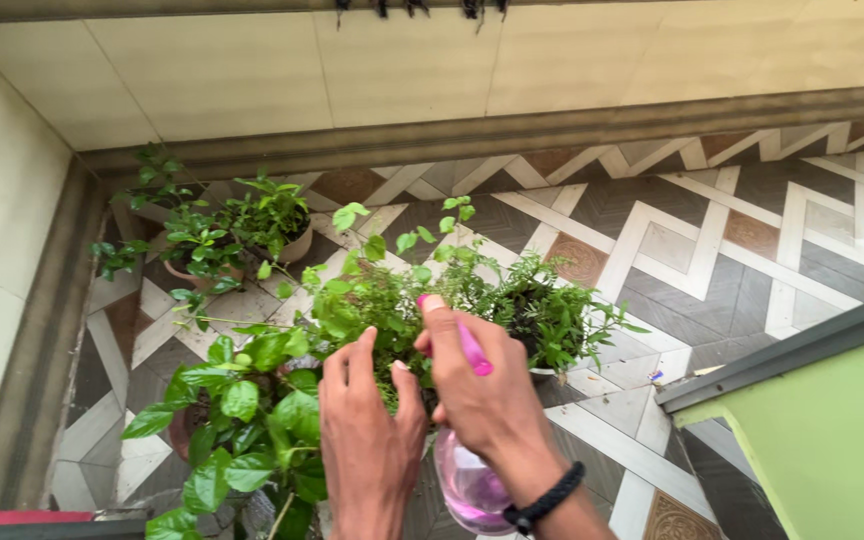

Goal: The person sprays water on potted plants using a spray bottle and touches the leaves by hand.

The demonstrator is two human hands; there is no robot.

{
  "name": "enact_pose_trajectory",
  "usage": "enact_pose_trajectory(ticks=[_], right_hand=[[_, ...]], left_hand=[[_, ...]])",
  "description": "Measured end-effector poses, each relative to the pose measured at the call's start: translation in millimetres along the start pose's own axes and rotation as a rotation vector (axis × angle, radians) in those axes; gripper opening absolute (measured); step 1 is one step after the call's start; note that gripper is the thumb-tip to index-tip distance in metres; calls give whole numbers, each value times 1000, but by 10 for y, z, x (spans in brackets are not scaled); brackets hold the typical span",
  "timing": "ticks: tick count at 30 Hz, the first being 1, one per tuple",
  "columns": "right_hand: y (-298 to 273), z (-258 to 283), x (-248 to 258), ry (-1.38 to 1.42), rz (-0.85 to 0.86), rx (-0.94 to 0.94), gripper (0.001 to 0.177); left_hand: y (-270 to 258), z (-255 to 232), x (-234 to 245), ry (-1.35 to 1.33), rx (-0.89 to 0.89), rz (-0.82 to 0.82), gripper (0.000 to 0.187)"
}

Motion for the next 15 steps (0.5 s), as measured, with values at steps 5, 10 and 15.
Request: enact_pose_trajectory(ticks=[5,10,15], right_hand=[[34,-23,104,40,3,36,58],[30,-25,211,57,8,25,58],[122,-81,415,28,-74,122,59]], left_hand=[[-82,-162,6,-3,-83,-56,46],[-159,-452,57,6,-99,-93,46],[-113,-819,58,166,37,-12,48]])
Point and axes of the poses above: each hand's wrist, its own y-axis towards the middle knuckle, its own x-axis out of the back of the hand, z = x × y, the point moved 3 cm from there along y, towards the middle knuckle, and after that the axes turned 6 degrees about -z, right-handed, at the moved point
